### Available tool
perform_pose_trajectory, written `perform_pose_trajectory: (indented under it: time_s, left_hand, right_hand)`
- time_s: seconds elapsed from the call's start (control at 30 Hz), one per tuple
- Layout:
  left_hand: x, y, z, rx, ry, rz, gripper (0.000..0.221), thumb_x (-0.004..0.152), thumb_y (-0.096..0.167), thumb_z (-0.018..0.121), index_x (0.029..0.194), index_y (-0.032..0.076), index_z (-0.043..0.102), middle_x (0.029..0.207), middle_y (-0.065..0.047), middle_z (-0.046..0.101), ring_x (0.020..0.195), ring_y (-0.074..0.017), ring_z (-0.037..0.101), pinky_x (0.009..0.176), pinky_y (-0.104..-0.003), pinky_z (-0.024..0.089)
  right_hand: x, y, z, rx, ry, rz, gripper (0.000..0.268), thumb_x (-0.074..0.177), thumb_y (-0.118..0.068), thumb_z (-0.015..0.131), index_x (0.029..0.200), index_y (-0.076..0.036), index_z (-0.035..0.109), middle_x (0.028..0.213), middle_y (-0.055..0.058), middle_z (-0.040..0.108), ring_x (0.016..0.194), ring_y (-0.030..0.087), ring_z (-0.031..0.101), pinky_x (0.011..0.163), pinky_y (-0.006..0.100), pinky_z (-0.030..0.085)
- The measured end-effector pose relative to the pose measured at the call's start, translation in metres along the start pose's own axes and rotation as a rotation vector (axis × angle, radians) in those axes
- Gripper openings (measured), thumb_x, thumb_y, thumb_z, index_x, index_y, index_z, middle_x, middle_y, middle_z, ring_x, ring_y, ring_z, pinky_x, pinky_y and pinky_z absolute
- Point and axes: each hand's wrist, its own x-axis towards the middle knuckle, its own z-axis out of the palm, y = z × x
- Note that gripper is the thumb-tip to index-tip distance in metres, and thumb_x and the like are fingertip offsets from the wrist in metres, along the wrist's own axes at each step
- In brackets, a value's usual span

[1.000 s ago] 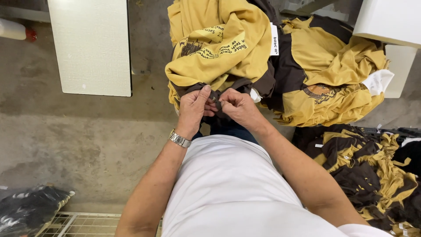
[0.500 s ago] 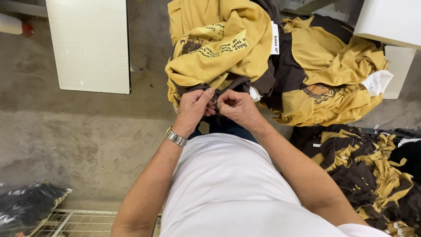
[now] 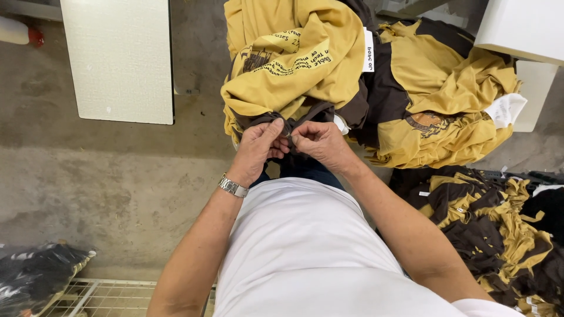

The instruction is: A person is inspecting yellow and brown garments at a quality control station, checking labels and seams for defects.

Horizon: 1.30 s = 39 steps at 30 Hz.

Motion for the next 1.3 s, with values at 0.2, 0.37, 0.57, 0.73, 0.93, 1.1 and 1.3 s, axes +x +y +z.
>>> perform_pose_trajectory:
  time_s: [0.2,0.37,0.57,0.73,0.93,1.1,1.3]
  left_hand:
    - [0.011,-0.013,-0.007,-0.036,0.086,0.063,0.027,0.091,0.024,0.080,0.082,0.001,0.068,0.073,-0.013,0.072,0.061,-0.0186,0.072,0.051,-0.024,0.061]
    - [-0.005,0.009,0.004,-0.130,0.135,0.075,0.032,0.096,0.031,0.072,0.079,0.004,0.067,0.076,-0.013,0.074,0.065,-0.0192,0.074,0.055,-0.027,0.063]
    - [0.003,-0.010,-0.008,-0.042,0.065,0.108,0.023,0.092,0.025,0.080,0.088,0.005,0.071,0.086,-0.011,0.076,0.076,-0.0181,0.076,0.065,-0.030,0.066]
    - [0.007,-0.015,-0.013,0.091,0.021,0.298,0.022,0.085,0.004,0.082,0.104,0.004,0.071,0.088,-0.005,0.072,0.080,-0.0095,0.071,0.068,-0.024,0.063]
    - [-0.006,0.008,-0.018,0.045,0.029,0.341,0.024,0.090,-0.005,0.062,0.112,0.002,0.069,0.091,-0.006,0.067,0.085,-0.0097,0.064,0.071,-0.027,0.061]
    - [-0.016,0.033,-0.025,0.043,0.000,0.345,0.029,0.090,-0.003,0.065,0.118,0.006,0.066,0.099,-0.003,0.068,0.085,-0.0063,0.067,0.071,-0.024,0.060]
    - [-0.038,0.047,-0.023,0.748,-0.190,0.515,0.040,0.091,0.003,0.058,0.129,0.015,0.064,0.104,-0.009,0.068,0.092,-0.0263,0.066,0.077,-0.042,0.059]
  right_hand:
    - [0.003,0.017,0.003,-0.038,0.014,-0.049,0.005,0.083,0.001,0.076,0.088,0.000,0.076,0.073,0.005,0.065,0.070,0.005,0.058,0.061,0.019,0.052]
    - [0.003,0.017,0.005,-0.067,0.048,-0.059,0.007,0.084,0.001,0.075,0.090,0.000,0.077,0.075,0.003,0.064,0.070,0.003,0.056,0.058,0.018,0.051]
    - [0.003,0.019,0.008,-0.036,0.063,-0.054,0.006,0.085,0.001,0.076,0.090,0.001,0.076,0.076,0.005,0.065,0.072,0.004,0.056,0.060,0.018,0.052]
    - [-0.002,0.012,0.015,0.011,0.063,0.008,0.011,0.088,-0.001,0.076,0.098,0.001,0.074,0.077,0.005,0.067,0.069,0.007,0.066,0.063,0.019,0.057]
    - [0.000,0.040,-0.006,-0.047,0.039,0.009,0.016,0.088,-0.001,0.076,0.102,0.000,0.069,0.077,0.006,0.066,0.070,0.010,0.070,0.065,0.023,0.059]
    - [-0.009,0.038,-0.017,-0.199,0.041,-0.011,0.017,0.091,-0.001,0.070,0.107,0.001,0.070,0.082,0.011,0.068,0.063,0.014,0.069,0.060,0.027,0.059]
    - [0.002,-0.052,-0.002,-0.346,0.202,-0.170,0.012,0.098,-0.019,0.073,0.099,-0.007,0.076,0.070,0.004,0.065,0.063,0.008,0.060,0.054,0.024,0.050]
